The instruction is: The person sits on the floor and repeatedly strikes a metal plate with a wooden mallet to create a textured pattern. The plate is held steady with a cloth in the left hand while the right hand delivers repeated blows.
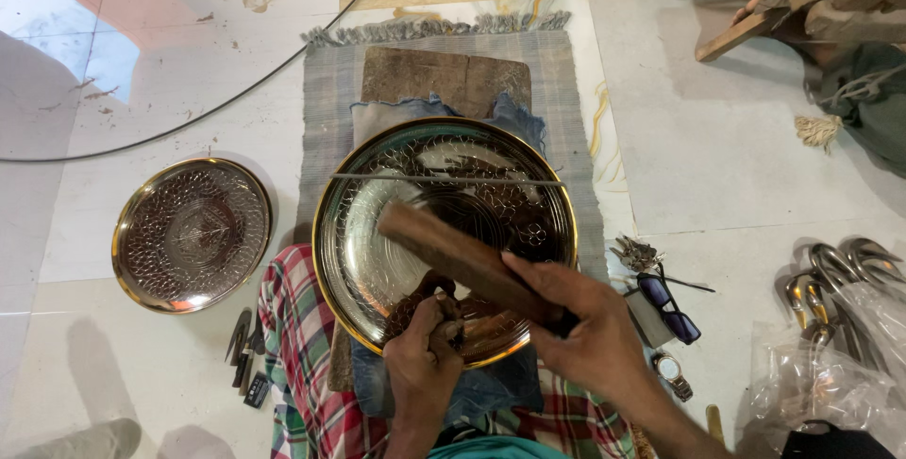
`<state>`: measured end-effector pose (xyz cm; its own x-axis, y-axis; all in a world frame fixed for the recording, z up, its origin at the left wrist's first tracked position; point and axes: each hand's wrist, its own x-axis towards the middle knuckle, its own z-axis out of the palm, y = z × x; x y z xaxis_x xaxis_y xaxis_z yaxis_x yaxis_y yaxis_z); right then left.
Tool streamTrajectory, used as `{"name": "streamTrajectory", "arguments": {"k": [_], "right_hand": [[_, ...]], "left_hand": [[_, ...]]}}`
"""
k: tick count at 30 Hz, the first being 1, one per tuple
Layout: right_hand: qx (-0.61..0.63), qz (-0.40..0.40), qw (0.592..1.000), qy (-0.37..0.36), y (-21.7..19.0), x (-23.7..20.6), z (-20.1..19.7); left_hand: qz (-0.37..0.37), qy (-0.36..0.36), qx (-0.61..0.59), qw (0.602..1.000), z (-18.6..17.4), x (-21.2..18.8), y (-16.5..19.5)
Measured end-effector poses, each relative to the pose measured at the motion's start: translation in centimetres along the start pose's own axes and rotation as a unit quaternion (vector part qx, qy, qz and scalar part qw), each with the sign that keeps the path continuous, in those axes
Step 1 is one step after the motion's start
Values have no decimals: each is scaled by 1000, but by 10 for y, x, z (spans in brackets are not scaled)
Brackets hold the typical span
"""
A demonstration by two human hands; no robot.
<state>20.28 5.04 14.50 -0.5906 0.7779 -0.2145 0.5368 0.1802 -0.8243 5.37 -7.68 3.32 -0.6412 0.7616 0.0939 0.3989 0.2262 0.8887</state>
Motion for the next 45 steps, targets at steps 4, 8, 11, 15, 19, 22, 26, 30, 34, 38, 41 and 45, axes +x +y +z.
{"name": "streamTrajectory", "arguments": {"k": [4, 8, 11, 15, 19, 22, 26, 30, 34, 38, 41, 45], "right_hand": [[-135, -84, 984, -75, -27, 17, -23], [-268, -79, 951, -130, -43, 29, -32], [-295, -96, 938, -156, -48, 32, -29], [-252, -45, 960, -115, -40, 27, -20], [-148, -19, 986, -69, -15, 17, -16], [-150, -48, 986, -61, 12, 7, -15], [-35, -87, 995, 23, 54, -21, -6], [-37, 140, 989, 15, 104, -59, 11], [191, -47, 976, 99, 145, -89, 34], [162, -16, 969, 185, 155, -112, 48], [120, 9, 972, 203, 151, -117, 63], [64, -238, 855, 457, 152, -113, 96]], "left_hand": [[3, 4, -30, 1000, 0, -2, 0], [-22, -20, -43, 999, -5, 0, 4], [-2, -24, -30, 999, -7, 5, 7], [-46, -83, -39, 995, -12, 9, 8], [30, -127, -32, 991, -10, 21, 4], [96, -193, -12, 976, -13, 33, -3], [122, -295, 29, 947, -17, 45, -11], [224, -357, 36, 906, -10, 62, -16], [267, -433, 25, 861, -6, 78, -18], [287, -475, 23, 832, -7, 88, -16], [304, -501, 16, 810, -3, 93, -14], [347, -539, -2, 768, 3, 100, -16]]}}
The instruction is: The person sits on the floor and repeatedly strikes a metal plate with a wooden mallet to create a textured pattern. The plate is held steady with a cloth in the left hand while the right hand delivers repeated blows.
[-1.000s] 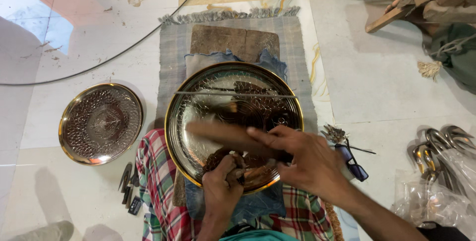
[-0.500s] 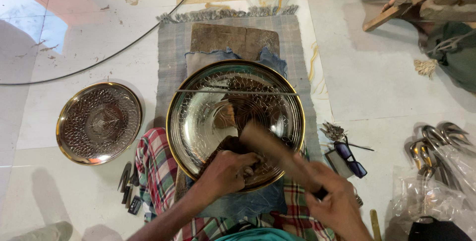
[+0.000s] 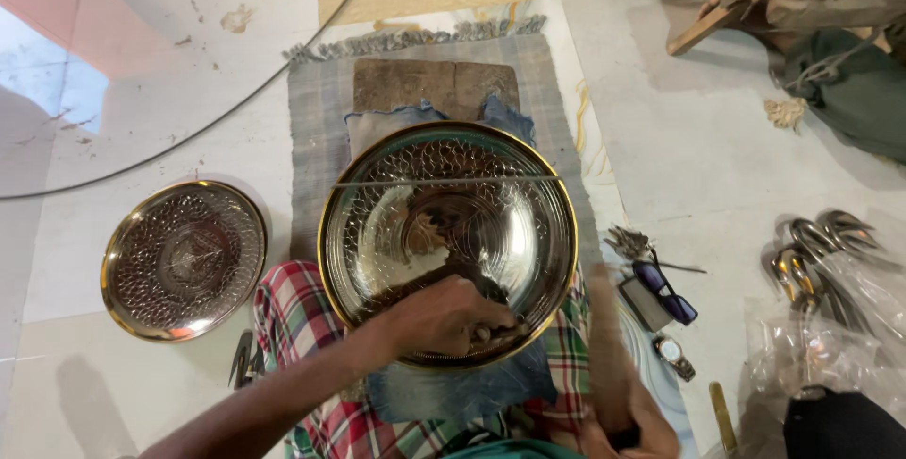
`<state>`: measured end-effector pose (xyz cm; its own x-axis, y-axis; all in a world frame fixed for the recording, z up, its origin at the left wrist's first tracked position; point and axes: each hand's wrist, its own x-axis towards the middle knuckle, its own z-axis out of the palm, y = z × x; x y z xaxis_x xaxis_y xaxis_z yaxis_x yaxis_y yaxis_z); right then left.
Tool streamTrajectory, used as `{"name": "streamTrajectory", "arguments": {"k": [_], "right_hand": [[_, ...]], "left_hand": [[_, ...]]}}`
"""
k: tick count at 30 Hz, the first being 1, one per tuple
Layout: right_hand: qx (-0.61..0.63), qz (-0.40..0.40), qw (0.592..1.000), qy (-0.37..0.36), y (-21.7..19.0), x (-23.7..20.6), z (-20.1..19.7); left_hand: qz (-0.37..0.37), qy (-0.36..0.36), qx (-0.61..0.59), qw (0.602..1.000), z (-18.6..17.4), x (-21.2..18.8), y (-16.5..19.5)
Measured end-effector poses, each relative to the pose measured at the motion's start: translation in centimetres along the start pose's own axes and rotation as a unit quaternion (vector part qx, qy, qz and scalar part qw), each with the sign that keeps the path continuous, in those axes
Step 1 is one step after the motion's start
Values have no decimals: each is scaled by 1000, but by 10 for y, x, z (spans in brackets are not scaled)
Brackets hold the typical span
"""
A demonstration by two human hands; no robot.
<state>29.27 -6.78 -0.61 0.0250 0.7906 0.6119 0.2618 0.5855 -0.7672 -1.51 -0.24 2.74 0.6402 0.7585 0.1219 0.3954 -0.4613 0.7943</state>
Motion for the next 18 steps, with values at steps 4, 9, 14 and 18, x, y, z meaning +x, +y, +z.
{"name": "streamTrajectory", "arguments": {"k": [4, 9, 14, 18], "right_hand": [[-63, 207, 951, -220, 2, -17, -7], [-160, 284, 926, -191, -11, -35, 5], [-189, 221, 950, -116, -14, -31, 28], [-289, 106, 936, -169, -15, -27, 28]], "left_hand": [[36, -67, -7, 997, -10, 8, -5], [81, -91, -73, 990, -18, 10, -3], [128, -109, -93, 981, -11, 17, -15], [88, -137, -58, 985, -5, 18, -24]]}}
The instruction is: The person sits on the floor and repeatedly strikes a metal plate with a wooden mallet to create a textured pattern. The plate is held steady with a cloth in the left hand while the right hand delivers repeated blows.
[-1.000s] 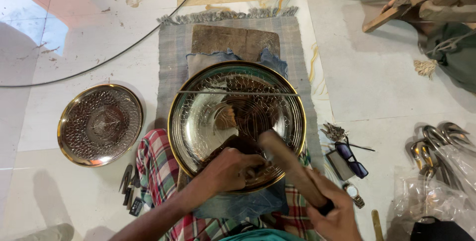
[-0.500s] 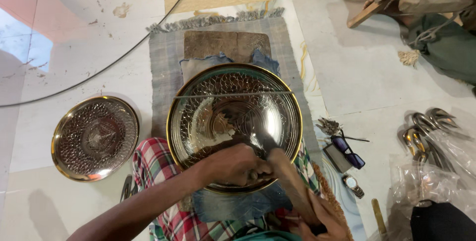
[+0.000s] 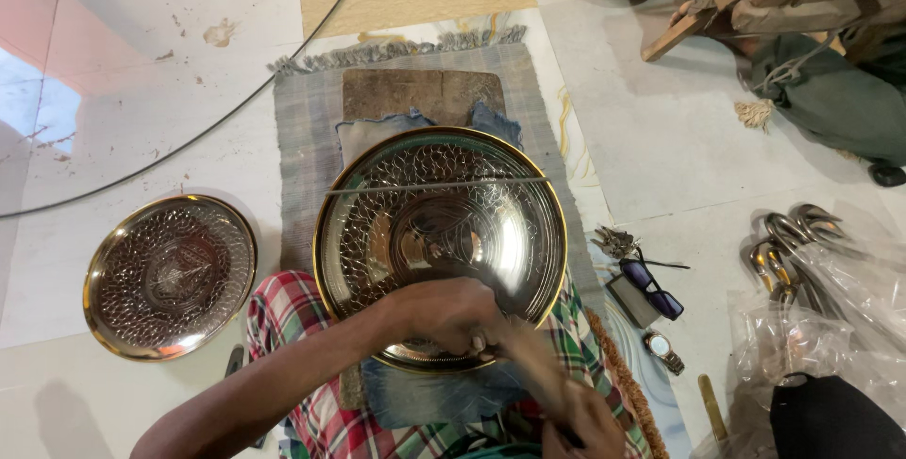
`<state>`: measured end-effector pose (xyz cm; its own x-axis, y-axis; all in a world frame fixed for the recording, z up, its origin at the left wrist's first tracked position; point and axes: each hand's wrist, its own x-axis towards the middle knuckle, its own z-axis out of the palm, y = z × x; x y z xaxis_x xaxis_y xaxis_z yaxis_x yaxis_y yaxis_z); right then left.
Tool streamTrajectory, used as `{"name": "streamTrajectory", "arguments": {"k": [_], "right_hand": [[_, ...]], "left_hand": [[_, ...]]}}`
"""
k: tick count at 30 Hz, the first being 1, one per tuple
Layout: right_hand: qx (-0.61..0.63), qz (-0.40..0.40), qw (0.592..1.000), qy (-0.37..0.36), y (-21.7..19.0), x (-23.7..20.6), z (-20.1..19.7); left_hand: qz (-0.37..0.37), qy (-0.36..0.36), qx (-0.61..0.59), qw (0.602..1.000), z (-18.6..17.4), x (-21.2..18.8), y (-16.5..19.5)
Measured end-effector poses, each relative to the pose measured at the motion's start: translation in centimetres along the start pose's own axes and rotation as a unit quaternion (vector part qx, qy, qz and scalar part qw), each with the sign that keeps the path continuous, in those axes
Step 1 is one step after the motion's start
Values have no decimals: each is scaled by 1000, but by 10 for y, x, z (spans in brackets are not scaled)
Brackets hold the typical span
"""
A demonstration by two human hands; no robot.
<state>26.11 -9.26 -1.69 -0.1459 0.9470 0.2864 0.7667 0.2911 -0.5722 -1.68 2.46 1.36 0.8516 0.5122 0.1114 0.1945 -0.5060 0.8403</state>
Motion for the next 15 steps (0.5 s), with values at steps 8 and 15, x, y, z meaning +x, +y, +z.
{"name": "streamTrajectory", "arguments": {"k": [8, 15], "right_hand": [[307, 266, 913, -33, -3, -9, -5], [274, 257, 920, -109, 14, -6, -13]], "left_hand": [[-37, 41, 4, 998, -4, 5, 18], [3, 31, 22, 999, -8, 11, 20]]}}
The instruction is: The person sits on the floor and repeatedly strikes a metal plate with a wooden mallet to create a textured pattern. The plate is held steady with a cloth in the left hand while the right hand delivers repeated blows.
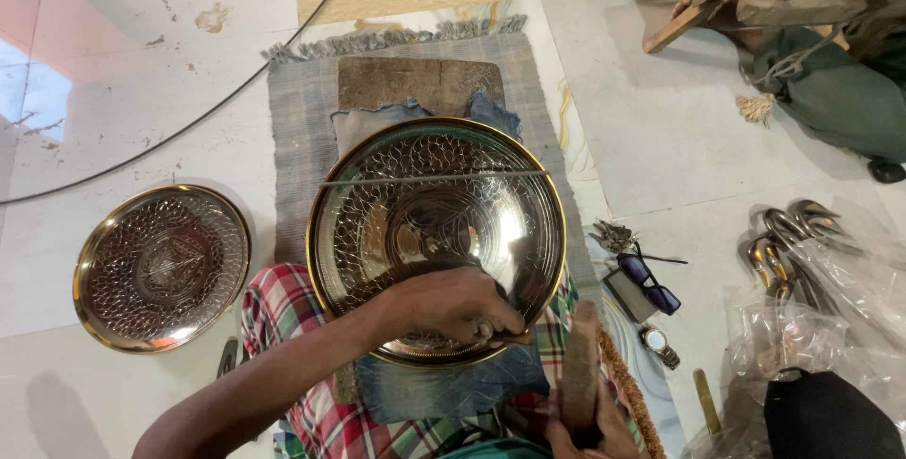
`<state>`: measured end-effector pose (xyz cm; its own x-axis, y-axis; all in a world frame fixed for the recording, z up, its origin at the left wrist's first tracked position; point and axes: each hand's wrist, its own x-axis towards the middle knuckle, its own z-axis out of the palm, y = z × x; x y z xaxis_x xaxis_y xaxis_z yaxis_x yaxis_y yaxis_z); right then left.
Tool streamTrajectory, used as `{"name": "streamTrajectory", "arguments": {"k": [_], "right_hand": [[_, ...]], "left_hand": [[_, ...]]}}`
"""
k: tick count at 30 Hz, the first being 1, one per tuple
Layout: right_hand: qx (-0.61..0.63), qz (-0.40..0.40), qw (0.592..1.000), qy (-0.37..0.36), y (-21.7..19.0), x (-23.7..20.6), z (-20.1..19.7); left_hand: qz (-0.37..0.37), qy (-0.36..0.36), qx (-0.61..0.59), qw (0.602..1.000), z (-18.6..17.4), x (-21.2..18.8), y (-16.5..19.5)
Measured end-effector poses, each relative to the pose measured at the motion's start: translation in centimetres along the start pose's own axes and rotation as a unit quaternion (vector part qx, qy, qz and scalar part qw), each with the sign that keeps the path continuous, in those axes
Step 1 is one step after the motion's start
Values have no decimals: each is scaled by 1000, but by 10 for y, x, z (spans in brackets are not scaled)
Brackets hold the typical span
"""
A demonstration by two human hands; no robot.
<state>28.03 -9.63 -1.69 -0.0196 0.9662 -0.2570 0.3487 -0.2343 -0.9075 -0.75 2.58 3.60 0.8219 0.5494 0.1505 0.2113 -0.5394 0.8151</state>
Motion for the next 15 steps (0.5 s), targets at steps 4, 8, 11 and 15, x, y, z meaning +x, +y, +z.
{"name": "streamTrajectory", "arguments": {"k": [4, 8, 11, 15], "right_hand": [[-72, -181, 978, 71, 5, 1, -2], [-153, -222, 959, 88, 5, 1, 3], [-85, -118, 985, 97, 3, 5, 0], [-73, -141, 987, -18, 3, 14, -15]], "left_hand": [[11, 11, 4, 1000, -1, 2, 1], [6, 34, 24, 999, -1, -2, 8], [-48, 68, 0, 997, 8, -8, 15], [-159, 102, 69, 980, 21, -18, 20]]}}
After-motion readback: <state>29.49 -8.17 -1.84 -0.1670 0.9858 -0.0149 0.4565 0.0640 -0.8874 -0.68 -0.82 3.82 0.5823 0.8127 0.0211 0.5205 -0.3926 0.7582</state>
